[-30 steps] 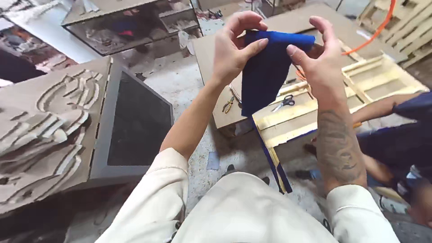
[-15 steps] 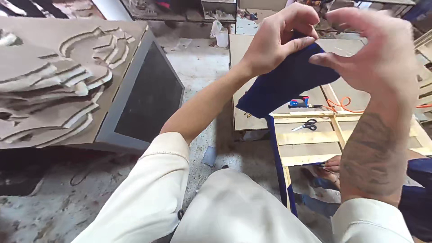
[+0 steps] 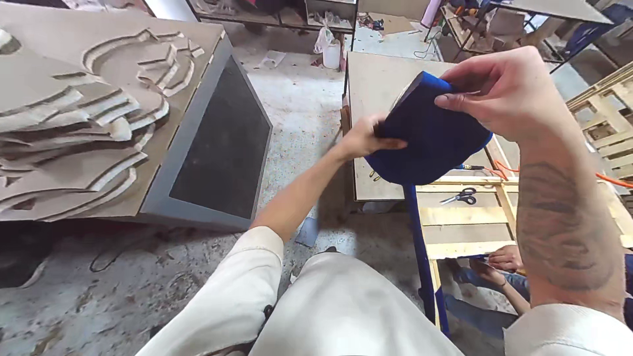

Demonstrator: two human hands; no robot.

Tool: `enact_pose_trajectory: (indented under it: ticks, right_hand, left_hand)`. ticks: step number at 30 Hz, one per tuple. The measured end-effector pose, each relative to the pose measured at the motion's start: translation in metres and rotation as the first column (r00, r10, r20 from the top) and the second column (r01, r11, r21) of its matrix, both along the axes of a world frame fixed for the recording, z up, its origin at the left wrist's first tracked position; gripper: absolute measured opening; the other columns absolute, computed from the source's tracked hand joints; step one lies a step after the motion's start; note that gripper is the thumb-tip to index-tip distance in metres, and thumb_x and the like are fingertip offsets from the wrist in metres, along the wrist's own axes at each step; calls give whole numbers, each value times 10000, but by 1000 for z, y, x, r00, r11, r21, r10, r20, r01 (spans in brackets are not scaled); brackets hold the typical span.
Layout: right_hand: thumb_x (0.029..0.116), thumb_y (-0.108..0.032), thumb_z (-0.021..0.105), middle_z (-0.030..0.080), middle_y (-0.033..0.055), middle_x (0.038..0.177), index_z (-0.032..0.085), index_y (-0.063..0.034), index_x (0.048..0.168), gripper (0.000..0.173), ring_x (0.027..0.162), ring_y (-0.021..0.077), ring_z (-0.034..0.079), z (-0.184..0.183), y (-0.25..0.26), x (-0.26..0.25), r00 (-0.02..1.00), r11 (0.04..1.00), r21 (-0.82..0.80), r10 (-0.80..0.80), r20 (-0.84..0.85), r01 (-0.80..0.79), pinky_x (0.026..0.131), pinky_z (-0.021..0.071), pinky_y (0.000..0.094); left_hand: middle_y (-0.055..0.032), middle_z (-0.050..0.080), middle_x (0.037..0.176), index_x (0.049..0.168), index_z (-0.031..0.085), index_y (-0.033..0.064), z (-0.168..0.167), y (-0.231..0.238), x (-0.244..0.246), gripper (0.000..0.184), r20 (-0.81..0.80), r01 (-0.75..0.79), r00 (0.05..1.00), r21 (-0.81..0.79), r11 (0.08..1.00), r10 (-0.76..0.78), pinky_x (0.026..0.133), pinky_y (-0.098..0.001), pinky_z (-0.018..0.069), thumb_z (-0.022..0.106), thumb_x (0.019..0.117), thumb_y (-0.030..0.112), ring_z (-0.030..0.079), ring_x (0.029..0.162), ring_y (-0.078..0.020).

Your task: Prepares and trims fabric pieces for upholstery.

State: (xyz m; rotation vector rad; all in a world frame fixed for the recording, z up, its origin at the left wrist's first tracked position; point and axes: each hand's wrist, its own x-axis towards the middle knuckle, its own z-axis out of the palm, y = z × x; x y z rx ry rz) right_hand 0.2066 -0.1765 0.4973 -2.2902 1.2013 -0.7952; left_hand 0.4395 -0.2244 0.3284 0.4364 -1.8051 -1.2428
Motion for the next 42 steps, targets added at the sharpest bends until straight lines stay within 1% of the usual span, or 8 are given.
enact_pose_trajectory:
  ticks: [6,13,19,23,27,32,36,42]
  right_hand:
    - [918,-247,779,744,3,896,727,-81,1052,219,772,76,706,-71,2,-36,921,930,68,-367,133,361,730,627,298]
    - [920,-325,770,723,100,946,719,-50,1075,320,834,200,694,-329,38,-62,543,468,651,-834,102,597,758,599,447]
    - [929,-249,762,716,121,886,708,3,977,262,774,206,704,-483,18,-14,328,218,886,-941,80,410,726,618,404]
    - [964,-214,729,722,152,851,660,40,1039,274,685,238,740,-515,-10,-6,231,159,953,-968,99,258,654,667,410]
    - [1015,-305,612,746,59,832,726,-44,1084,294,708,149,735,-494,0,-43,454,275,805,-891,8,526,716,646,371]
    - [1064,-187,477,651,244,1246,579,-27,1382,371,1109,403,668,-438,24,-211,359,266,323,-892,-274,908,916,553,595]
    - [794,-10,748,377,359,1532,523,-22,1454,698,1357,615,391,-471,14,-368,293,198,252,-856,-427,947,1006,403,785]
    - [842,-182,728,369,359,1535,538,5,1383,603,1432,634,262,-497,24,-403,465,416,214,-733,-497,884,1036,235,873]
  left_hand:
    - [-48,778,983,1064,753,41,-125,6,14,319,236,24,967,303,953,-99,922,-387,614,809,896,306,743,935,-124]
    - [-155,728,1154,1223,676,-18,-263,-13,90,457,483,-369,874,601,709,45,977,-442,594,781,918,305,719,1062,-231]
    - [-241,711,1090,1126,691,-47,-276,-140,74,467,784,-612,585,258,748,208,973,-589,533,709,966,391,695,1042,-355]
    - [-213,721,1110,1131,728,27,-259,-226,9,423,910,-481,362,-2,876,200,1019,-632,492,657,992,420,683,1102,-373]
    - [-228,671,1260,1312,645,29,-269,-261,-75,465,898,-261,362,-160,952,250,1086,-599,455,564,1044,400,629,1219,-384]
    - [-214,594,1390,1397,572,29,-280,-187,-115,483,873,-182,407,-212,960,270,1150,-518,424,488,1074,379,554,1327,-340]
    - [-145,732,1126,1225,695,14,-299,-89,-114,378,900,-350,407,-8,937,160,970,-423,570,535,1057,312,711,1046,-213]
    - [-159,728,1038,1222,623,-54,-306,-12,-96,374,798,-767,599,593,244,-58,737,-425,645,562,1073,284,743,842,-241]
